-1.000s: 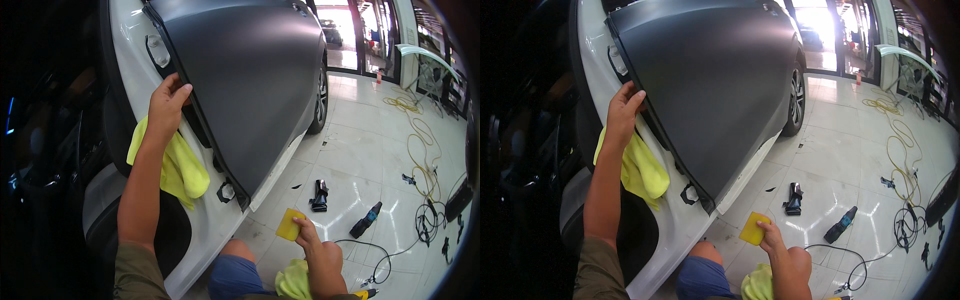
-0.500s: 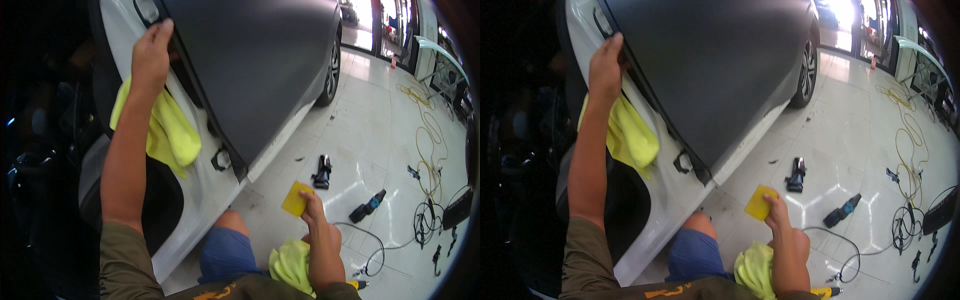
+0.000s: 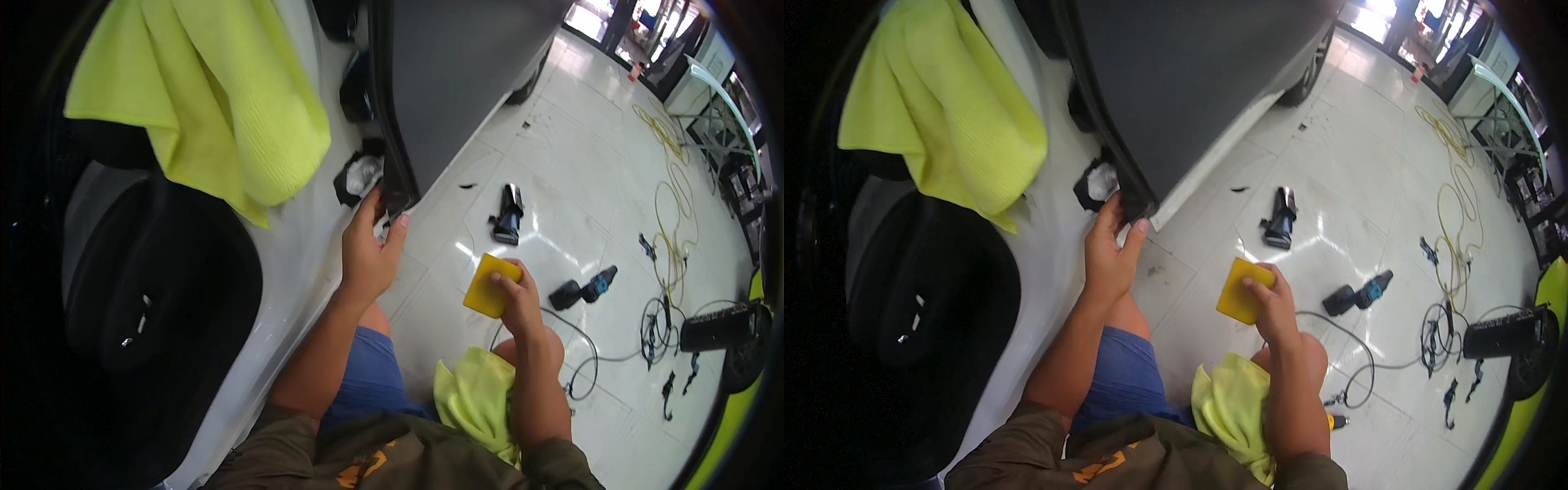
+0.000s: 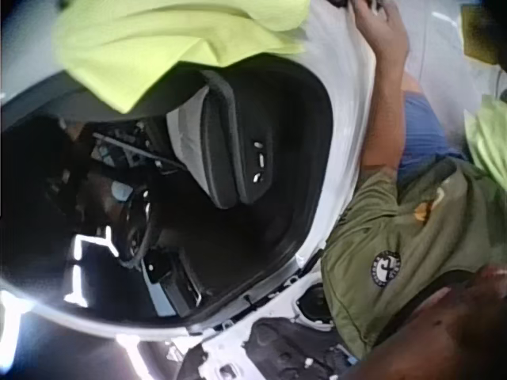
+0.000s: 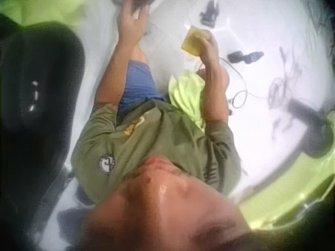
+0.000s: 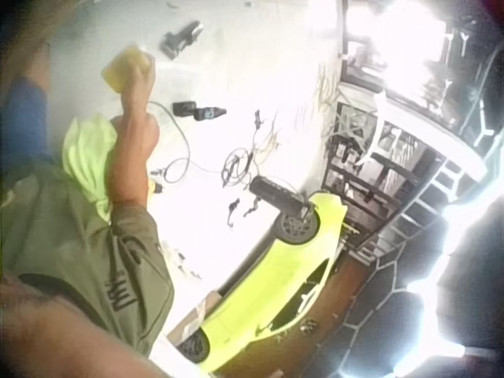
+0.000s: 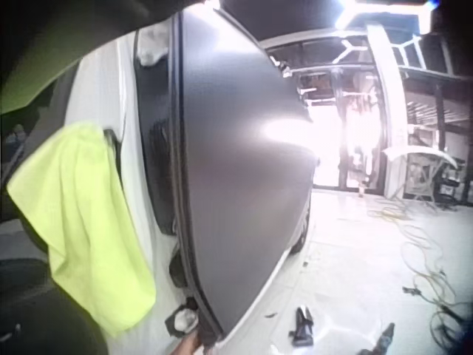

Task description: The person applies a protective film to the interior door jamb of a white car. They use a yellow heat gun to warm the film and a yellow squeegee to smooth it into place, then wipe the area with a yellow microfiber cloth.

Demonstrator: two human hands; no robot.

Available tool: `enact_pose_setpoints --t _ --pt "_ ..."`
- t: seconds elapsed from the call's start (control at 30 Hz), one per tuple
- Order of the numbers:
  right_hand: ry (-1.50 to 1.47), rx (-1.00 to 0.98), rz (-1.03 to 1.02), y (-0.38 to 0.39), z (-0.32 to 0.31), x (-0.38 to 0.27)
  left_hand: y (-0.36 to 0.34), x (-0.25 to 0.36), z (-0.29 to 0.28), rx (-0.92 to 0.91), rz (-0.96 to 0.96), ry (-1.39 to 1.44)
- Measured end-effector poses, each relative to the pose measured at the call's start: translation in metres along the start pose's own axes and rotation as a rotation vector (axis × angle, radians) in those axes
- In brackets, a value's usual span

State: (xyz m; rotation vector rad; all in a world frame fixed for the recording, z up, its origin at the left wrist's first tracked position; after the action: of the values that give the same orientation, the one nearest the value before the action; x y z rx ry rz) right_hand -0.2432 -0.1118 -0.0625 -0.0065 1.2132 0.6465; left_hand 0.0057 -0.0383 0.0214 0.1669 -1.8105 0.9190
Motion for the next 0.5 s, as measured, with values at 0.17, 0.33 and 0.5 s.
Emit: enact_pose_setpoints --t 0.17,0.33,0.5 --pt "0.033 -0.099 0.083 0.018 0.006 0.003 -0.008 -0.031 -0.006 -0.105 -0.063 -0.144" --pt "0.341 0.009 0.0 0.079 -0.003 -0.047 -0.003 -0.044 0.002 -0.116 -0.019 -0.12" --pt "0.311 0.086 -0.042 0.142 0.04 -0.017 0.083 0.008 0.002 -0.352 -0.117 0.277"
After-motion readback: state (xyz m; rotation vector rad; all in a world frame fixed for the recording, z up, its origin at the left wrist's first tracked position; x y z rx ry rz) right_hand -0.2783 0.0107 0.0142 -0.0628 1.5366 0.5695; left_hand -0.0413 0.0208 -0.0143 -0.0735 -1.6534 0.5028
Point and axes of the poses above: each hand's wrist, its own y-axis away from the middle knuckle, its own z-axis out of the palm, x = y × z, the point moved 3 cm from there along -y, towards the middle knuckle, and after that the axes turned 3 degrees about z, right-handed, at the moved point
